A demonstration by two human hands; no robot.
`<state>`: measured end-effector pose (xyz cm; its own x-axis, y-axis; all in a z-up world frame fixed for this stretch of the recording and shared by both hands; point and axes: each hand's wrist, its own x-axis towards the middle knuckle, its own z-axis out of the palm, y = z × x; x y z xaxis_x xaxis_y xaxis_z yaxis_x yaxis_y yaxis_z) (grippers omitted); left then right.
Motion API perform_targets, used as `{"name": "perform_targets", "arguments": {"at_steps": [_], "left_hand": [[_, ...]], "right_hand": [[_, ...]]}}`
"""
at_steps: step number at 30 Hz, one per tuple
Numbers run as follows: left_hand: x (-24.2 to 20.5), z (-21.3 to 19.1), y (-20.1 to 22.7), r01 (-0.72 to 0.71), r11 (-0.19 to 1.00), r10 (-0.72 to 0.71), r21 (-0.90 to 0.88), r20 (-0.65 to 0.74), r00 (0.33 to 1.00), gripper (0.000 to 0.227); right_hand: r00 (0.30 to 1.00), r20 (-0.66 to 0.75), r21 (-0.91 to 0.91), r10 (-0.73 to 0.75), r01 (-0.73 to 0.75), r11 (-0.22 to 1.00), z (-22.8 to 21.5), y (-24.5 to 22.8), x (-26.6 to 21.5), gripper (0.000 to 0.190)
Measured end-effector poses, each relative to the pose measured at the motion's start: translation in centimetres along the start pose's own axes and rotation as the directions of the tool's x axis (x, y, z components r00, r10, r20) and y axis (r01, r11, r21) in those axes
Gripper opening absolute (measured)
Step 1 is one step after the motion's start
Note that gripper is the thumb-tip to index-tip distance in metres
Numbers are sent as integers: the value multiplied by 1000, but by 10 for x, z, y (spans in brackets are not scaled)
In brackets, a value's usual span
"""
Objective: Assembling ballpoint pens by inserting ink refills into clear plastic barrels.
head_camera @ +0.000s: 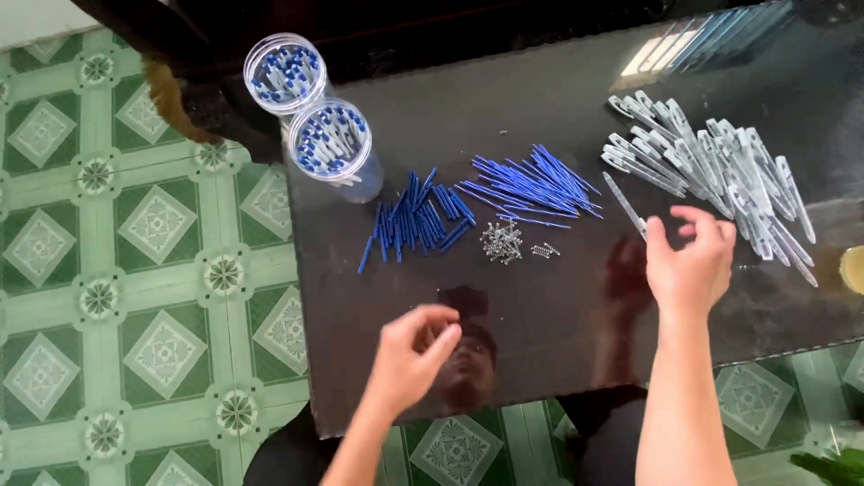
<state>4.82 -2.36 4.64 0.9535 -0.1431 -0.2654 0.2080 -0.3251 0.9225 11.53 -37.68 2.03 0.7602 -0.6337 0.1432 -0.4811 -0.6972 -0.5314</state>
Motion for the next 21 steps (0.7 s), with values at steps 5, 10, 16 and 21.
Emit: {"name": "perform_targets", "arguments": {"at_steps": [5, 10, 16, 21], "left_hand": [[-5, 9, -8, -1, 1000, 0, -18, -82, 997, 15], [-3, 10, -4, 81, 993, -87, -86, -68, 994, 15], [0, 2, -10, -31, 937, -12, -348, -120, 993, 41], [2, -15, -40, -68, 921, -53, -384, -296, 954, 38]], "right_hand": [[994, 106, -41, 8, -3, 999, 18, 18, 1, 14], [961, -129, 236, -245, 270, 934, 4, -42, -42, 12], [583, 507, 663, -634, 206, 719, 2, -128, -142, 15], [690, 324, 640, -647, 344, 687, 7, -116, -103, 7]]}}
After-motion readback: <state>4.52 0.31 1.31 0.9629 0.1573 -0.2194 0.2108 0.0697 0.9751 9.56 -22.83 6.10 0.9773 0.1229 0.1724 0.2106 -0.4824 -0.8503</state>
